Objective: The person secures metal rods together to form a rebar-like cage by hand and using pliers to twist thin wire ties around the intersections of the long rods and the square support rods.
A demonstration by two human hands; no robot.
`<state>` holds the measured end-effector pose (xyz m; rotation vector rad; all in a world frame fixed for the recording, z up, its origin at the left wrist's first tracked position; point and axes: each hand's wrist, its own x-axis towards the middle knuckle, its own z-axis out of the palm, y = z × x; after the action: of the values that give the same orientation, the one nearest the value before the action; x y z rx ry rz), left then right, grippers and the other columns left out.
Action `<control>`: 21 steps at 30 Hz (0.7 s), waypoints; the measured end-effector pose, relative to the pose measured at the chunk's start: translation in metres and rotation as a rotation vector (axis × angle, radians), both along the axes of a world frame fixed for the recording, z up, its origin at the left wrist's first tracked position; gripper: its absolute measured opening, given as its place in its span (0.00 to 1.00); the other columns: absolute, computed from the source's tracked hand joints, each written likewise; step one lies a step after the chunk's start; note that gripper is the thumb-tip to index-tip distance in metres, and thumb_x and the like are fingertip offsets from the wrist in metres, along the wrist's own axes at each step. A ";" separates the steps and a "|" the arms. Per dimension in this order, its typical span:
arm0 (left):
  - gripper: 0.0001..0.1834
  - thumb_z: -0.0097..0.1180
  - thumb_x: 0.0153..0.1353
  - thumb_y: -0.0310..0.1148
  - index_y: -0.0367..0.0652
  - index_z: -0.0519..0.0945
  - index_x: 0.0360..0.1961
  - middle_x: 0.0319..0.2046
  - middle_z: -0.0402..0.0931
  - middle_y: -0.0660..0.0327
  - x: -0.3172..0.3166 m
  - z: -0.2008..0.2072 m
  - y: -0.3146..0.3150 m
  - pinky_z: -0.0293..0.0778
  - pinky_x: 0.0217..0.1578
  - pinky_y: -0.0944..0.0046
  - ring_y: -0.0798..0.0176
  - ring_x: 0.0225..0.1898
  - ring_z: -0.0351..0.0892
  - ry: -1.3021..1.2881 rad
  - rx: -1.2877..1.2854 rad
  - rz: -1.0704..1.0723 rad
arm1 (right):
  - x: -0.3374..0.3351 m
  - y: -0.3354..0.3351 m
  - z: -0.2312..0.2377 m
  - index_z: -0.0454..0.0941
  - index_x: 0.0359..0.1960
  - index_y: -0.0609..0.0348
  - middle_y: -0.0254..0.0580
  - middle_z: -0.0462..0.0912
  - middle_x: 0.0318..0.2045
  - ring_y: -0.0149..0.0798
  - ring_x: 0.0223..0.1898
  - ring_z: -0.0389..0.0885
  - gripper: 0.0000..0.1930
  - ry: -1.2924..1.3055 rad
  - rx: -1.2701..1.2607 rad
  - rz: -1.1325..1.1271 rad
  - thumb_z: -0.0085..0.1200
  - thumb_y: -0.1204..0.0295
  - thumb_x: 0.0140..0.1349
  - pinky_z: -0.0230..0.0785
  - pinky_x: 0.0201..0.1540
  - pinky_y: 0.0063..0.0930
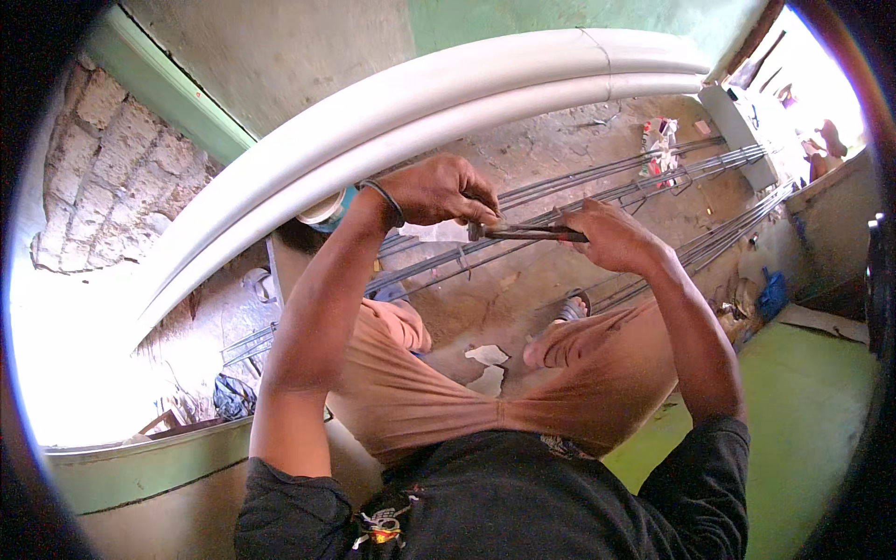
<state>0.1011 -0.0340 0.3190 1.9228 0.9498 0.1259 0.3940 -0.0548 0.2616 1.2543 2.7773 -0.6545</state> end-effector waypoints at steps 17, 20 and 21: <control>0.08 0.55 0.59 0.35 0.41 0.80 0.33 0.21 0.78 0.54 -0.052 0.027 -0.003 0.73 0.30 0.57 0.51 0.25 0.79 -0.045 1.007 0.761 | -0.054 -0.053 -0.413 0.80 0.36 0.63 0.57 0.81 0.39 0.52 0.42 0.80 0.13 -0.431 -0.215 0.187 0.47 0.68 0.55 0.72 0.43 0.46; 0.08 0.56 0.59 0.34 0.40 0.80 0.33 0.22 0.79 0.56 -0.061 0.033 -0.012 0.74 0.30 0.61 0.57 0.26 0.80 -0.035 0.998 0.740 | -0.081 -0.052 -0.454 0.77 0.36 0.63 0.55 0.80 0.40 0.52 0.42 0.79 0.14 0.078 -0.635 -0.340 0.44 0.66 0.59 0.71 0.44 0.48; 0.09 0.57 0.59 0.35 0.40 0.80 0.33 0.22 0.80 0.57 -0.064 0.034 -0.014 0.74 0.31 0.63 0.59 0.26 0.81 -0.076 1.045 0.758 | -0.097 -0.046 -0.455 0.76 0.37 0.63 0.54 0.80 0.40 0.52 0.43 0.78 0.14 0.340 -0.812 -0.610 0.42 0.65 0.61 0.71 0.44 0.49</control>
<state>0.0370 -0.0478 0.3527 2.2753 1.7243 1.3456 0.2966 -0.1009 -0.1932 1.8243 1.8369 -1.9146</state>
